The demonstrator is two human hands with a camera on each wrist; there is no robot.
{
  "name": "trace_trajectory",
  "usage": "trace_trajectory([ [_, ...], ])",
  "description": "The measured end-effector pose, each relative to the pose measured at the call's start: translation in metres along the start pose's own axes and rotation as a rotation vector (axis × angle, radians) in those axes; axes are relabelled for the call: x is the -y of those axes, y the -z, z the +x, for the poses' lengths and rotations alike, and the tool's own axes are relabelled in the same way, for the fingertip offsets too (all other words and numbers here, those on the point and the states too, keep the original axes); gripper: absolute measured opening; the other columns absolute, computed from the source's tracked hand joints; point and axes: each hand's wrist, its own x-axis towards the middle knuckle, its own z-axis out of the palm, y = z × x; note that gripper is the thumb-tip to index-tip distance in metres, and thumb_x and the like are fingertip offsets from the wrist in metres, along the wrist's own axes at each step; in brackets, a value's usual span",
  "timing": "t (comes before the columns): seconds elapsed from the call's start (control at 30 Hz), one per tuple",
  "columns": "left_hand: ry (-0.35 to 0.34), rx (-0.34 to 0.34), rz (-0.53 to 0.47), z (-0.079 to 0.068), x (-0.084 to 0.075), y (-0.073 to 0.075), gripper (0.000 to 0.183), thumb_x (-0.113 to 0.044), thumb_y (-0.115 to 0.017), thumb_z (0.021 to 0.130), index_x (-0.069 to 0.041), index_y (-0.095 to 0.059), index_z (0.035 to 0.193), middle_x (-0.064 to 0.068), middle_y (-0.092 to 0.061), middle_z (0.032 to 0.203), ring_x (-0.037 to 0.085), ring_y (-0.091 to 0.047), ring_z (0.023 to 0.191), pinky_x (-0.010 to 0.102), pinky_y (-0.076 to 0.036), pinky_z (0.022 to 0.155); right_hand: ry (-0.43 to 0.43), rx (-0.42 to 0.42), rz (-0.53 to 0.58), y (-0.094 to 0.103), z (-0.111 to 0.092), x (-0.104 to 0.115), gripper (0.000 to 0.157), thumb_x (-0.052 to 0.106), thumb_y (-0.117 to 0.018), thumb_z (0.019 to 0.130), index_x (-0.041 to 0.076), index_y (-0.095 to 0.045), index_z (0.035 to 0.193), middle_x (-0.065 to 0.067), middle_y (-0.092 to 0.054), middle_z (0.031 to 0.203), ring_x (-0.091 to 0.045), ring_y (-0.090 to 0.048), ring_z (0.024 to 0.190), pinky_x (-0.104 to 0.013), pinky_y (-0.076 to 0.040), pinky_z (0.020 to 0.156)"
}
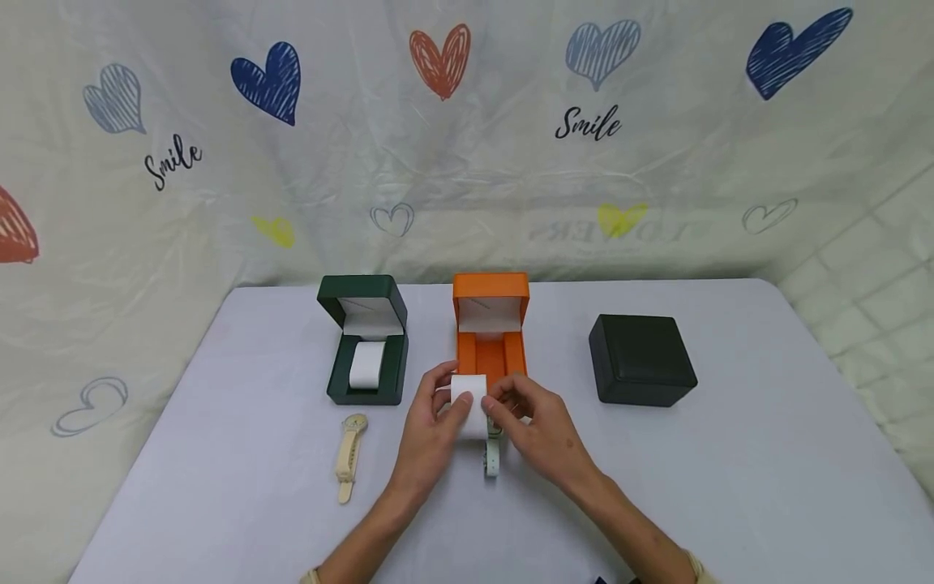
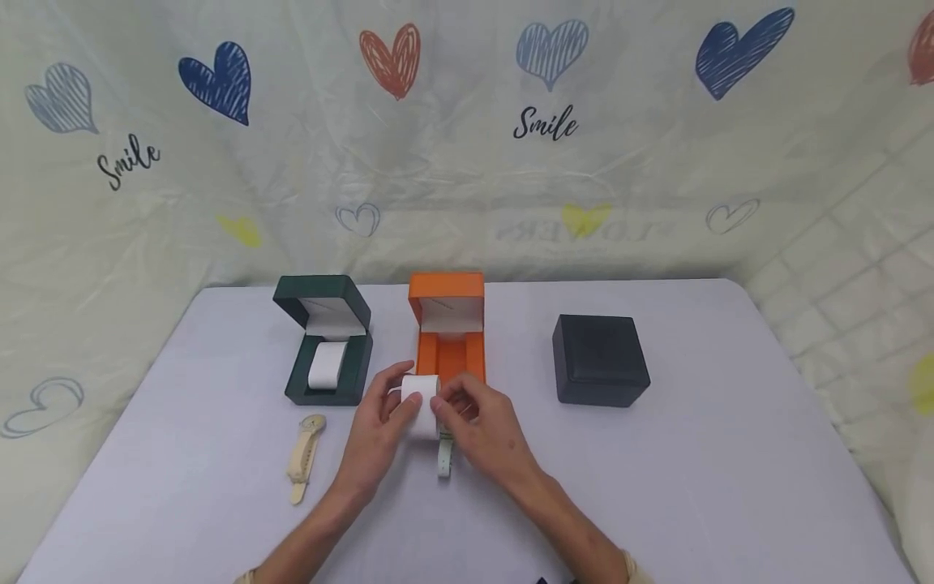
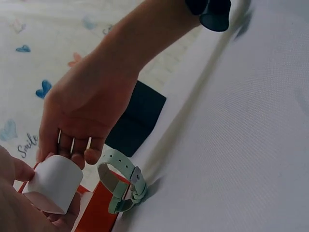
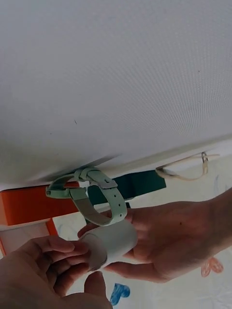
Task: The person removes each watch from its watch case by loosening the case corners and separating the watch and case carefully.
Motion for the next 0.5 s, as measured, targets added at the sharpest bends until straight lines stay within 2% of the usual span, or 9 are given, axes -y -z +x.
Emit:
trace_trajectory([
  [0.13, 0.002, -0.02, 0.006, 0.0017, -0.0009, -0.0017, 0.057, -0.025, -0.064, 0.104, -0.011, -0.042, 0.154, 0.012, -0.051, 0.146, 0.022, -0.062, 0.122, 0.022, -0.055, 0.103, -0.01, 0.006, 0.002, 0.0016, 0.001, 0.0, 0.011, 0.024, -0.073, 0.099, 0.014, -0.067, 0.101, -0.001, -0.065, 0.083, -0.012, -0.061, 0.074, -0.024, -0.052, 0.065],
  [0.27, -0.003, -0.032, 0.013, 0.0041, -0.0017, -0.0028, 0.058, -0.025, -0.067, 0.103, -0.01, -0.043, 0.153, 0.013, -0.053, 0.145, 0.022, -0.063, 0.121, 0.025, -0.057, 0.103, -0.03, 0.017, 0.026, 0.0038, 0.0031, -0.0001, 0.011, 0.022, -0.071, 0.1, 0.012, -0.066, 0.1, -0.003, -0.063, 0.08, -0.013, -0.059, 0.071, -0.023, -0.05, 0.063],
  [0.5, -0.007, -0.01, -0.009, 0.0066, -0.0033, -0.0029, 0.06, -0.022, -0.066, 0.103, -0.009, -0.041, 0.155, 0.012, -0.053, 0.149, 0.025, -0.063, 0.128, 0.033, -0.056, 0.107, -0.075, 0.027, 0.068, 0.0064, 0.0062, -0.0006, 0.012, 0.02, -0.068, 0.102, 0.008, -0.065, 0.101, -0.007, -0.063, 0.082, -0.015, -0.061, 0.072, -0.023, -0.053, 0.065],
])
